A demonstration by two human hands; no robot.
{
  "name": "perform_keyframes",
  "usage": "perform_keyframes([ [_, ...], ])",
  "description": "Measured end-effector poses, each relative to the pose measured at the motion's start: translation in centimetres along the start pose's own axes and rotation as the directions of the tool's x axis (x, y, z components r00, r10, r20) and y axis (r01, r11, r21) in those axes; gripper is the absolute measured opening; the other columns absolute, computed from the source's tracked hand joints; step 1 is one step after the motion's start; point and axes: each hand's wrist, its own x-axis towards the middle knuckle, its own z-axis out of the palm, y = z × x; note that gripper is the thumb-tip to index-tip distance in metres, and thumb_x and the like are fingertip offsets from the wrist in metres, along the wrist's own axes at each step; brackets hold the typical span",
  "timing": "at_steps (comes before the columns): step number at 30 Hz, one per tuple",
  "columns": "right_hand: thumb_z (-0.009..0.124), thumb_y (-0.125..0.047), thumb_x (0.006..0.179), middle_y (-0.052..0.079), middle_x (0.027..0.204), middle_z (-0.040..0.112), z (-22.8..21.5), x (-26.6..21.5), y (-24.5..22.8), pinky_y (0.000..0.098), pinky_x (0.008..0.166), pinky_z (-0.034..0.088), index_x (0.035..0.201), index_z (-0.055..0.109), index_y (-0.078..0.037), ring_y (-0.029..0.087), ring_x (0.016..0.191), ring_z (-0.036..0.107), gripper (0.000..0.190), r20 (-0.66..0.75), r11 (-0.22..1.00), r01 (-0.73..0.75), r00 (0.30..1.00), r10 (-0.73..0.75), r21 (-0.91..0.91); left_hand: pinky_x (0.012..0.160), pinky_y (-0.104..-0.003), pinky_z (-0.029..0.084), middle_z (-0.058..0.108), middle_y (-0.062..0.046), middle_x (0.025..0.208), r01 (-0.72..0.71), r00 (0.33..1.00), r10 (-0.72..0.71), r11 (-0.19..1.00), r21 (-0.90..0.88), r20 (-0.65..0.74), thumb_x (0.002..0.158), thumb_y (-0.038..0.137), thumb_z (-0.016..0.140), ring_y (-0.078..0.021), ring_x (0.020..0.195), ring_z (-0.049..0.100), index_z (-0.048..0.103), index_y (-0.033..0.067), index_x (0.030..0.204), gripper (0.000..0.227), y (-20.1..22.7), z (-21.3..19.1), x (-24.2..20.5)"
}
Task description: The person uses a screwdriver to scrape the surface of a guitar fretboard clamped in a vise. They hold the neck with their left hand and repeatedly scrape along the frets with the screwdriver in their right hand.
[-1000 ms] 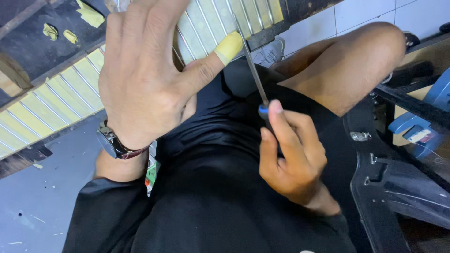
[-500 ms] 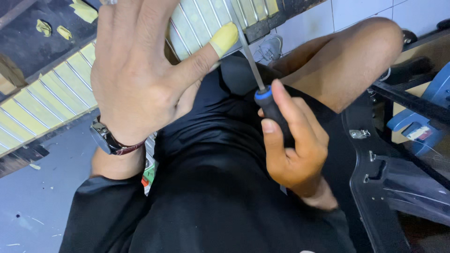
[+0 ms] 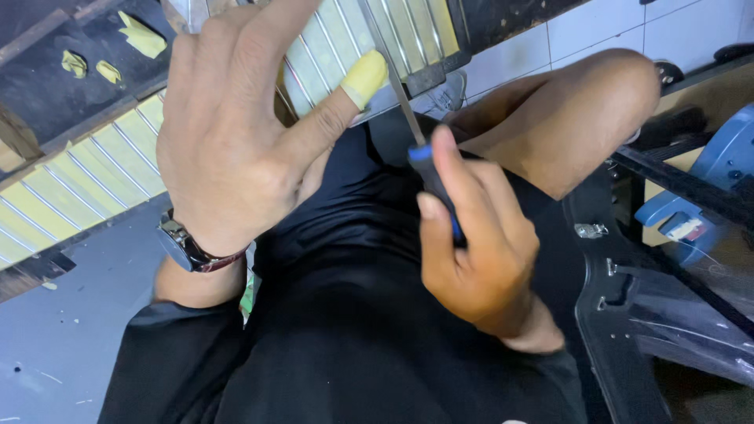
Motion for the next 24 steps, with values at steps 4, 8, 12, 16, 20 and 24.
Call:
perform_keyframes([
  [4, 0.060, -0.001, 0.106, 0.027, 0.104, 0.074, -0.1, -4.3, 0.9, 0.0376, 0.080, 0.063, 0.135, 0.057, 0.018, 0.033, 0.087, 0.073, 0.036, -0.014, 0.992, -0.095, 0.995, 0.096, 0.083, 0.093, -0.046, 0.044, 0.073, -0.017, 0.133, 0.139, 0.988, -0.140, 0.990, 0.010, 0.060, 0.125, 0.047, 0.063, -0.0357, 0.118, 0.066, 0.058, 0.0028, 0.160, 0.056, -0.1, 0.2, -0.3],
  [8, 0.054, -0.004, 0.112, 0.029, 0.110, 0.073, -0.2, 0.8, -0.4, 0.0443, 0.088, 0.061, 0.140, 0.055, 0.020, 0.037, 0.090, 0.071, 0.037, 0.036, 0.999, -0.042, 0.998, 0.042, 0.013, 0.093, -0.046, 0.046, 0.074, -0.018, 0.139, 0.081, 0.997, -0.081, 0.997, -0.004, 0.002, 0.127, 0.040, 0.066, -0.0361, 0.115, 0.065, 0.059, 0.0003, 0.157, 0.050, 0.0, 0.3, -0.1],
  [12, 0.049, -0.007, 0.118, 0.025, 0.119, 0.073, 0.0, 1.8, -0.3, 0.0423, 0.097, 0.061, 0.152, 0.049, 0.014, 0.031, 0.099, 0.071, 0.040, 0.057, 0.988, -0.102, 0.994, 0.095, 0.119, 0.097, -0.050, 0.046, 0.068, -0.017, 0.150, 0.065, 0.998, -0.064, 0.998, -0.020, 0.018, 0.126, 0.034, 0.070, -0.0413, 0.126, 0.067, 0.060, -0.0054, 0.153, 0.049, 0.4, 0.0, -0.1],
  [16, 0.055, -0.006, 0.109, 0.028, 0.102, 0.074, -0.4, -3.1, 0.6, 0.0365, 0.079, 0.064, 0.138, 0.054, 0.019, 0.032, 0.084, 0.074, 0.038, 0.029, 0.976, -0.143, 0.990, 0.140, 0.163, 0.099, -0.049, 0.047, 0.072, -0.022, 0.137, 0.112, 0.992, -0.113, 0.994, 0.010, 0.063, 0.120, 0.054, 0.062, -0.0398, 0.121, 0.067, 0.060, -0.0014, 0.158, 0.067, -0.6, 0.2, -0.7],
  [20, 0.058, -0.005, 0.107, 0.028, 0.097, 0.074, -0.3, -2.8, 0.2, 0.0354, 0.072, 0.063, 0.133, 0.056, 0.021, 0.031, 0.076, 0.073, 0.037, -0.031, 0.983, -0.139, 0.989, 0.144, 0.123, 0.098, -0.049, 0.046, 0.072, -0.021, 0.136, 0.093, 0.993, -0.094, 0.995, 0.023, 0.072, 0.122, 0.051, 0.064, -0.0379, 0.119, 0.066, 0.057, -0.0002, 0.160, 0.064, -0.9, 0.4, -0.6],
  [24, 0.051, -0.006, 0.116, 0.024, 0.109, 0.072, -0.5, 2.4, -0.6, 0.0431, 0.085, 0.059, 0.145, 0.055, 0.018, 0.032, 0.087, 0.068, 0.038, 0.057, 0.999, -0.036, 0.998, 0.036, -0.007, 0.084, -0.050, 0.046, 0.071, -0.024, 0.141, -0.127, 0.990, 0.132, 0.987, 0.098, -0.043, 0.125, 0.032, 0.064, -0.0436, 0.111, 0.071, 0.064, 0.0032, 0.143, 0.034, -1.0, 0.6, 0.0],
])
